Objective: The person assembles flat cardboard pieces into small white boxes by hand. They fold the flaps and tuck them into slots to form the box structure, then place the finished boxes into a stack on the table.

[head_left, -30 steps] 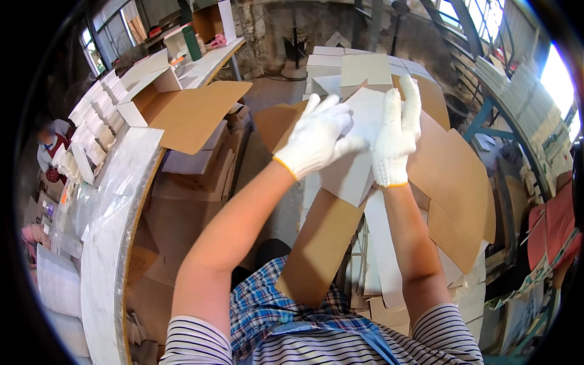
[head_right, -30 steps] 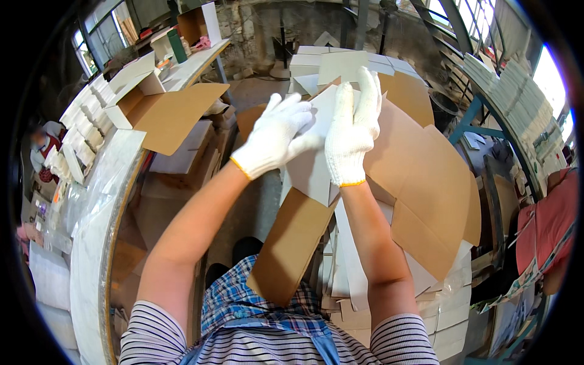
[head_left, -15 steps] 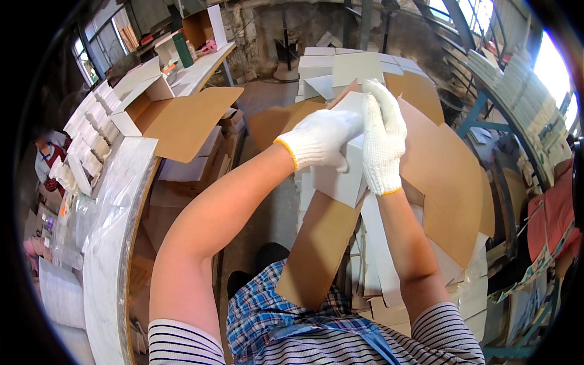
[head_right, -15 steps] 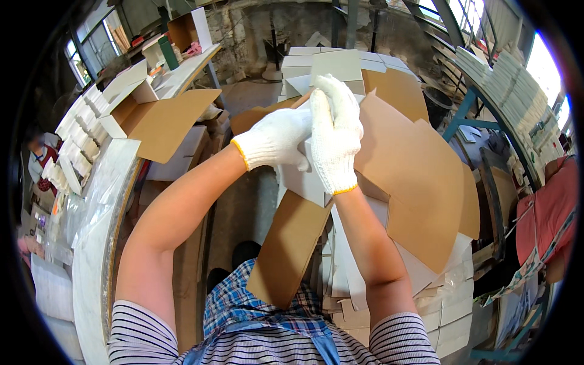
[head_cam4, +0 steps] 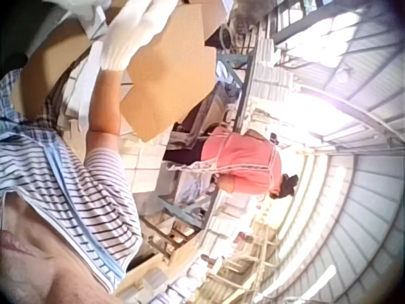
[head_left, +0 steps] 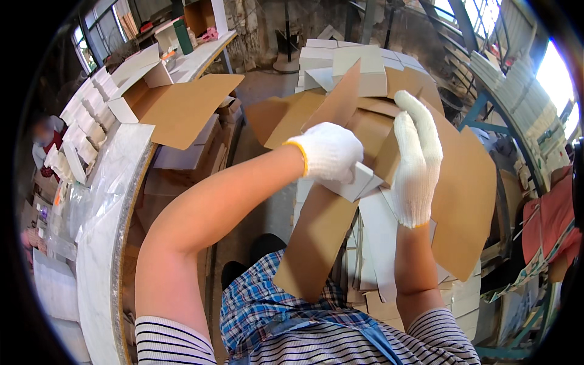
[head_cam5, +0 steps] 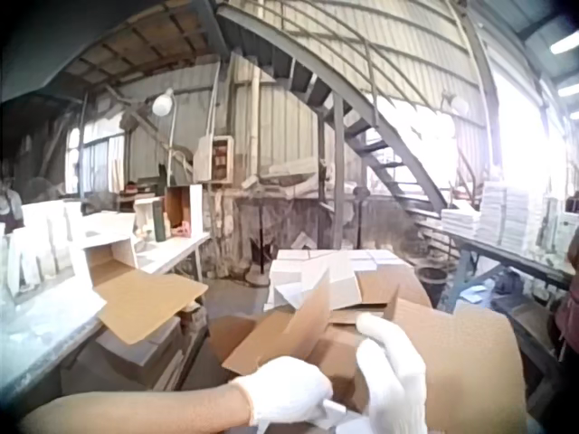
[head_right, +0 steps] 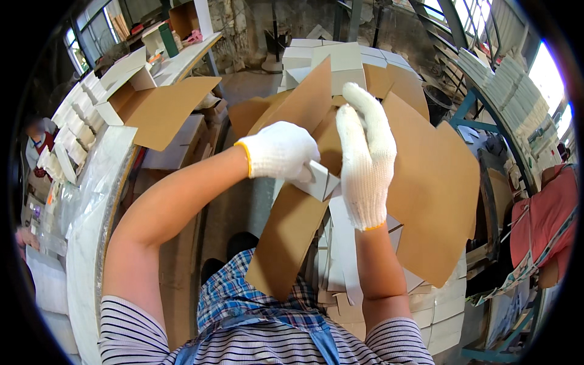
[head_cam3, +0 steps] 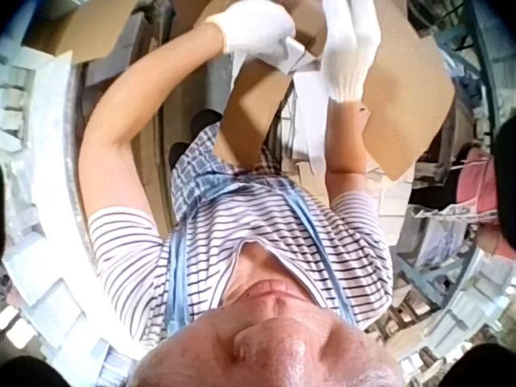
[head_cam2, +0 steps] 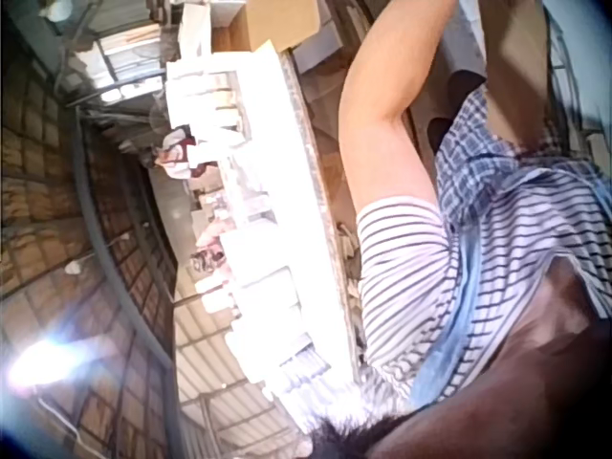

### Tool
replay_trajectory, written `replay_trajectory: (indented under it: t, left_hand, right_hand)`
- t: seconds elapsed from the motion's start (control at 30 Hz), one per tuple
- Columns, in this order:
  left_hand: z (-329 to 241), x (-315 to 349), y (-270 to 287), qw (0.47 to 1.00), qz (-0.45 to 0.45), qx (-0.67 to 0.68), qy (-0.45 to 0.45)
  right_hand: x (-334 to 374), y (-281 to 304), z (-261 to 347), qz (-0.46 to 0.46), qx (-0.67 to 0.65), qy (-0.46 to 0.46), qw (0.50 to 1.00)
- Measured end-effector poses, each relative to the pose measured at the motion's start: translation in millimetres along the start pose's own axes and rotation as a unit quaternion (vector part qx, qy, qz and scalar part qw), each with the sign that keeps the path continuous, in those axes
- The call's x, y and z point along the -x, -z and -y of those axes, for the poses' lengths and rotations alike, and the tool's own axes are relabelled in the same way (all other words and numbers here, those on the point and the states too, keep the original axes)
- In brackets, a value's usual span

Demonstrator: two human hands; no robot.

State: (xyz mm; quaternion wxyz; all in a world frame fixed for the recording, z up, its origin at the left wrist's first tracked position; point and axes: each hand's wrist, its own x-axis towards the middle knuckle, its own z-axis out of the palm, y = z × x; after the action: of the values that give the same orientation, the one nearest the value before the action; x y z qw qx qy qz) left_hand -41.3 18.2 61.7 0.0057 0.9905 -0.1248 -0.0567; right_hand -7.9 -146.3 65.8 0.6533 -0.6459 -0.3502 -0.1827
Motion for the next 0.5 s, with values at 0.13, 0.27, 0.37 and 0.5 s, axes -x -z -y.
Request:
replay_trajectory:
  t: [0.13,0.27,0.37,0.5]
  left_hand:
    - [-36,15,3,0.999,-0.033,-0.039,0.008]
    - [-55,9,-18,0.988,-0.143,-0.05,0.007]
    - [-90,-22,-54,0.984,-0.175,-0.038,0.013]
    - [-136,-47,-132,0.953,-0.292,-0.075,0.026]
  right_hand:
    - [10,20,-1,0.056,0.059,-0.018,0.997]
    - [-6,41,13,0.123,0.116,0.004,0.986]
    - [-23,54,-5,0.184,0.098,-0.042,0.977]
    - [-14,47,-69,0.304,0.259,-0.066,0.914]
